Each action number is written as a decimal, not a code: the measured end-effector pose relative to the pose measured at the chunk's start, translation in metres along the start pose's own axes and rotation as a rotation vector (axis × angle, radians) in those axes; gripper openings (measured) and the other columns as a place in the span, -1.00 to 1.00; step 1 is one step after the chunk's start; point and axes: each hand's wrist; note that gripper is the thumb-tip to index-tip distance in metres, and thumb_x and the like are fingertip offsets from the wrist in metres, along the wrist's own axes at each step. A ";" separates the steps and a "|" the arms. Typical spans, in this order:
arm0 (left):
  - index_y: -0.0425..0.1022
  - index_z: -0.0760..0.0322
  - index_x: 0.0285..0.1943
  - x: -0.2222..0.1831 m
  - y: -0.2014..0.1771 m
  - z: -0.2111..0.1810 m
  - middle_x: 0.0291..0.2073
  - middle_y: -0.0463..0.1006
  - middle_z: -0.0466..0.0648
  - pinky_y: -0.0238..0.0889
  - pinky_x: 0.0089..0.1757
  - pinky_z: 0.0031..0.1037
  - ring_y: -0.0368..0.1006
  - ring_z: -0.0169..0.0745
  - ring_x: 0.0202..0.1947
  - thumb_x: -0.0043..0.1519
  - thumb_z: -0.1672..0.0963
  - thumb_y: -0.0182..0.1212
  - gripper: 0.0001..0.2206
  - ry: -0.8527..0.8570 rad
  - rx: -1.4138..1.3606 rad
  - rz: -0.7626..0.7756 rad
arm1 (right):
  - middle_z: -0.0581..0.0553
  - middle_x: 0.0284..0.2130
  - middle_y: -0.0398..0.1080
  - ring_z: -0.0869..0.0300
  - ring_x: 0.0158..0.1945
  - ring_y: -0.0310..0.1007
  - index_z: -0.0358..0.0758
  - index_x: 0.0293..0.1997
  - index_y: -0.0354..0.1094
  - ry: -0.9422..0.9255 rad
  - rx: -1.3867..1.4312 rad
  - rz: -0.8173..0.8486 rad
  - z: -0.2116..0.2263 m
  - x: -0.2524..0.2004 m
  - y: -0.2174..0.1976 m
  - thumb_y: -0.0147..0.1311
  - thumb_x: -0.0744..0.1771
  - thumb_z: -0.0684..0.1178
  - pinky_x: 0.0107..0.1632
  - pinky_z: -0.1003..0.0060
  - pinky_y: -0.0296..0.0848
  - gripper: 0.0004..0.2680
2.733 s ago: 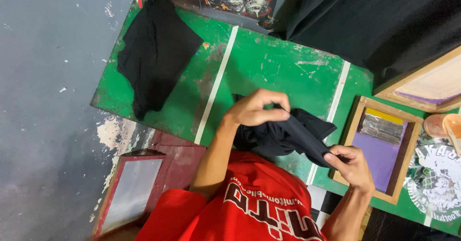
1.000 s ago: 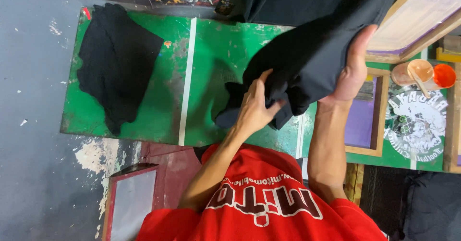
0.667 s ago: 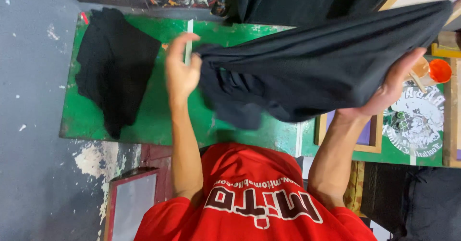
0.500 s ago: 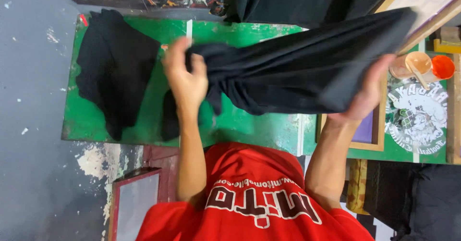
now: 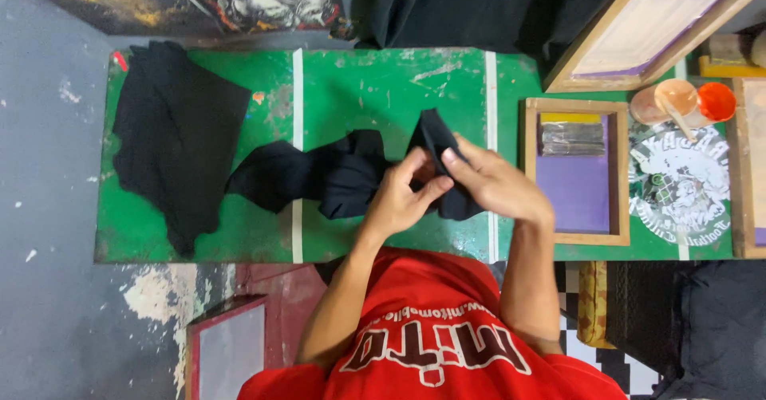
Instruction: Aligning a t-shirt on a workbench and applying ink through a screen printing frame using a squeegee.
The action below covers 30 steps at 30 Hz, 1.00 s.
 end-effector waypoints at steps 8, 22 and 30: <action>0.32 0.50 -0.36 -0.030 -0.010 0.064 -0.52 0.34 0.19 0.16 -0.39 -0.32 0.17 -0.09 -0.53 0.42 0.12 0.32 -0.63 -0.087 0.512 -0.075 | 0.02 -0.02 0.46 0.37 0.01 0.33 -0.23 0.42 0.20 -0.148 0.138 -0.225 -0.018 -0.005 0.010 -0.14 0.46 0.05 0.07 0.42 0.37 -0.66; 0.46 0.39 -0.21 -0.029 -0.028 0.022 -0.37 0.55 0.08 0.33 -0.32 -0.20 0.50 0.17 -0.33 0.25 0.13 0.33 -0.81 0.077 0.722 -0.045 | 0.18 -0.40 0.37 0.48 -0.35 0.20 -0.42 -0.05 0.50 -0.254 0.331 -0.611 -0.054 -0.010 0.005 0.08 0.42 -0.08 -0.32 0.53 0.17 -0.83; 0.30 0.37 -0.50 -0.031 -0.034 0.052 -0.54 0.41 0.08 0.15 -0.34 -0.11 0.35 0.18 -0.45 0.23 0.12 0.32 -0.68 0.088 0.686 0.090 | 0.17 -0.37 0.35 0.46 -0.31 0.17 -0.40 -0.17 0.46 -0.398 0.396 -0.810 -0.065 -0.007 -0.021 0.11 0.46 -0.09 -0.25 0.50 0.11 -0.84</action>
Point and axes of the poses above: each hand's wrist, its own x-axis towards the middle knuckle, its own y-axis out of the palm, z = x × y
